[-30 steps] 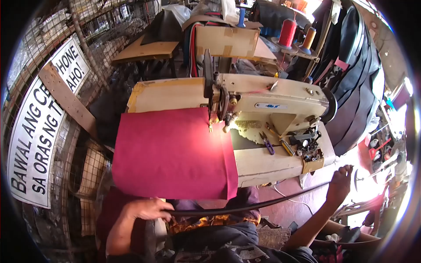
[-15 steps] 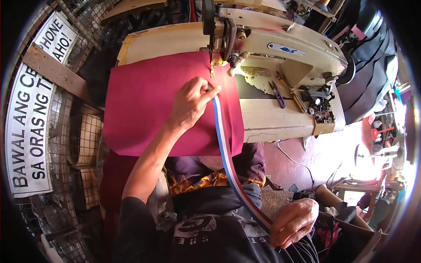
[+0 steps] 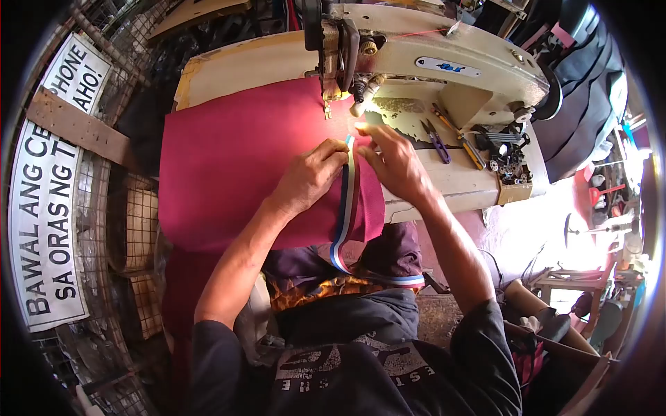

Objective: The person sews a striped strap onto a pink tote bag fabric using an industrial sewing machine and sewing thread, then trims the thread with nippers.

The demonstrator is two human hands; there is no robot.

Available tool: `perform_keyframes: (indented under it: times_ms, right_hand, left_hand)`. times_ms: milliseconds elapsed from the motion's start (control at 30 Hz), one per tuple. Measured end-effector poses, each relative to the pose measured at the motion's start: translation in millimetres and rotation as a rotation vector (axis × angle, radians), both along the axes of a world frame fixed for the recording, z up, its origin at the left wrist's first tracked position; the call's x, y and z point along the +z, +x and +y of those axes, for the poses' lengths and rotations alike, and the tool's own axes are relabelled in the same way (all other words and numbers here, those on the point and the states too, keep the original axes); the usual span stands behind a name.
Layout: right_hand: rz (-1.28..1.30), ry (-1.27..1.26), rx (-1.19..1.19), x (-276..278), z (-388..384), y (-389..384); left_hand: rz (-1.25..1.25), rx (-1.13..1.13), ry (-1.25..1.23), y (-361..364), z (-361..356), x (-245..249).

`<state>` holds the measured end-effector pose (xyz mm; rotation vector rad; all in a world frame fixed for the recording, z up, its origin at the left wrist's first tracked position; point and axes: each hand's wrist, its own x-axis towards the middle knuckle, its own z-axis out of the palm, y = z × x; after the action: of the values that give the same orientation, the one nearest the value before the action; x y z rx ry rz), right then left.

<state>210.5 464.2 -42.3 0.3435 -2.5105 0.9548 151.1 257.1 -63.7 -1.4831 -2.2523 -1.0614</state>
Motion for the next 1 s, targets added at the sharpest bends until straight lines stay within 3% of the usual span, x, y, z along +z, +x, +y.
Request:
perform_keyframes:
  times_ms: [133,200,300,333,433,500,600,667,700,800,1000]
  right_hand:
    - [-0.476,-0.248,0.104,-5,16,-41]
    - [-0.436,-0.207,0.142,-2,20,-48]
    - [-0.356,-0.147,0.139,0,18,-57]
    - [-0.285,-0.135,0.163,0,16,-60]
    - [-0.204,-0.122,0.219,-3,10,-69]
    - [-0.229,-0.201,0.242,-11,9,-75]
    - [-0.164,-0.078,0.291,-17,15,-80]
    - [-0.252,-0.120,0.269,-12,16,-77]
    - [-0.355,-0.018,0.208,-4,16,-76]
    - [-0.348,-0.059,0.288,-11,23,-81]
    - [-0.204,0.167,0.401,-11,26,-91]
  left_hand:
    - [-0.034,-0.017,0.023,-2,0,1]
    - [-0.017,-0.022,0.037,-6,1,2]
    - [-0.036,0.153,0.067,-15,1,9]
    - [-0.186,0.193,0.141,-21,3,4]
    - [-0.322,0.213,0.075,-39,10,4]
    - [-0.211,0.176,0.022,-54,12,-5]
    - [-0.150,0.131,-0.022,-64,13,-5]
    - [-0.189,0.118,-0.033,-66,13,-2]
    - [-0.209,0.112,-0.037,-68,12,-2]
    - [-0.267,0.097,-0.054,-73,11,-3]
    - [-0.277,0.054,-0.079,-75,9,2]
